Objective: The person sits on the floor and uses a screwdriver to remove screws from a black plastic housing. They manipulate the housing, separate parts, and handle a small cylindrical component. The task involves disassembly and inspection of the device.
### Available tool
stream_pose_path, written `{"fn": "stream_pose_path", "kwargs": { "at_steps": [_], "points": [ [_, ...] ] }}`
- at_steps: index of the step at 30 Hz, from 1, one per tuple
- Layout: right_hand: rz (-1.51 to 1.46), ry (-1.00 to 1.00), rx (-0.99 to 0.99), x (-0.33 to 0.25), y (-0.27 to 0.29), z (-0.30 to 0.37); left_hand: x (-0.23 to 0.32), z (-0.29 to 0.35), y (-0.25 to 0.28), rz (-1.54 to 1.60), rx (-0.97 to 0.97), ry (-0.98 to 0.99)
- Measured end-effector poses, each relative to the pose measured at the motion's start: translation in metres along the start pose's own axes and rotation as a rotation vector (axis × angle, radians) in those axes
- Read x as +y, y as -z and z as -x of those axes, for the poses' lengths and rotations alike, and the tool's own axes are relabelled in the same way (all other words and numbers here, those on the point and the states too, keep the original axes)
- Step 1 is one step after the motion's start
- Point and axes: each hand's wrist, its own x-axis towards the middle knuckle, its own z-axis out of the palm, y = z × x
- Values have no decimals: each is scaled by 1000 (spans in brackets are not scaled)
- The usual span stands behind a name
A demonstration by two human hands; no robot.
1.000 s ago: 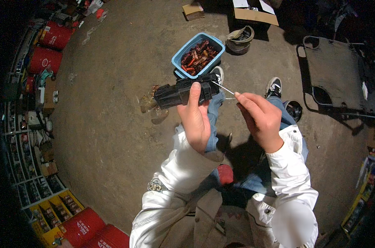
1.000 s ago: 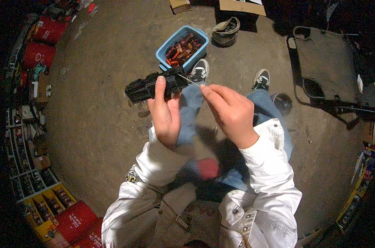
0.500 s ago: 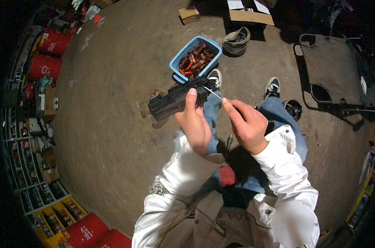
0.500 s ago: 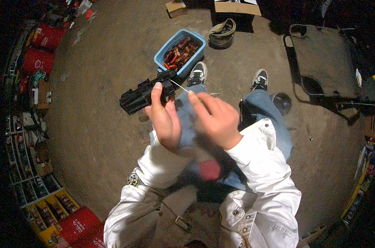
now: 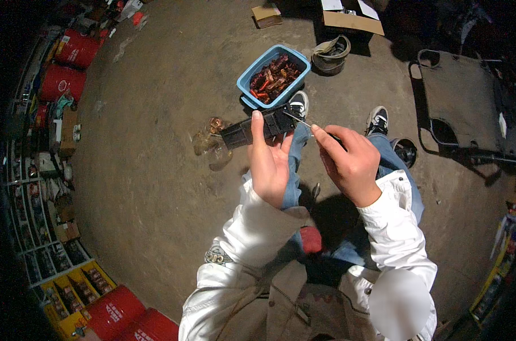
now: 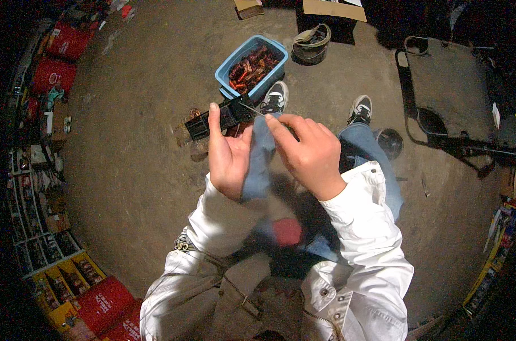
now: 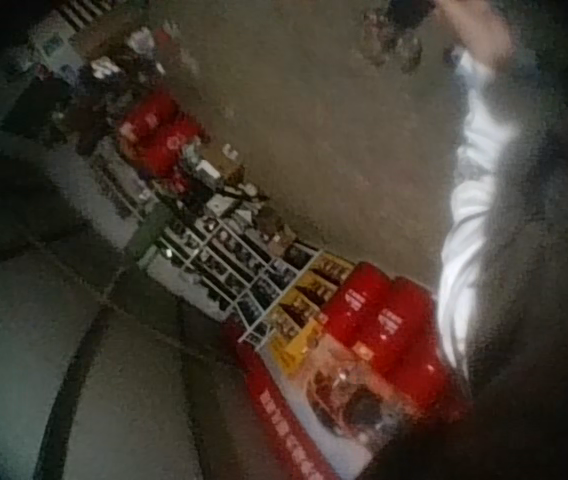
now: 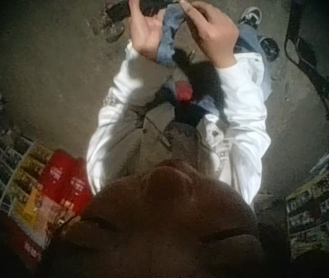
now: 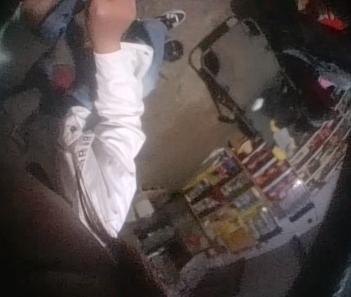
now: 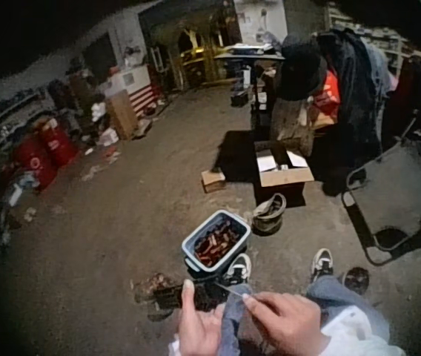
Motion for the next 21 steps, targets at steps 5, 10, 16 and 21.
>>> {"fn": "stream_pose_path", "kwargs": {
  "at_steps": [5,10,16,21],
  "points": [
    [-18,-11,3,-2,2,0,-2,-1,2,29,-22,34],
    [-65,-57,5,-2,3,0,-2,1,-1,8,-40,23],
    [-34,-34,53,0,-1,-1,-1,5,-4,-26,-30,-1],
    [-40,-45,40,-1,-1,0,0,3,-2,-30,-18,6]
  ]
}}
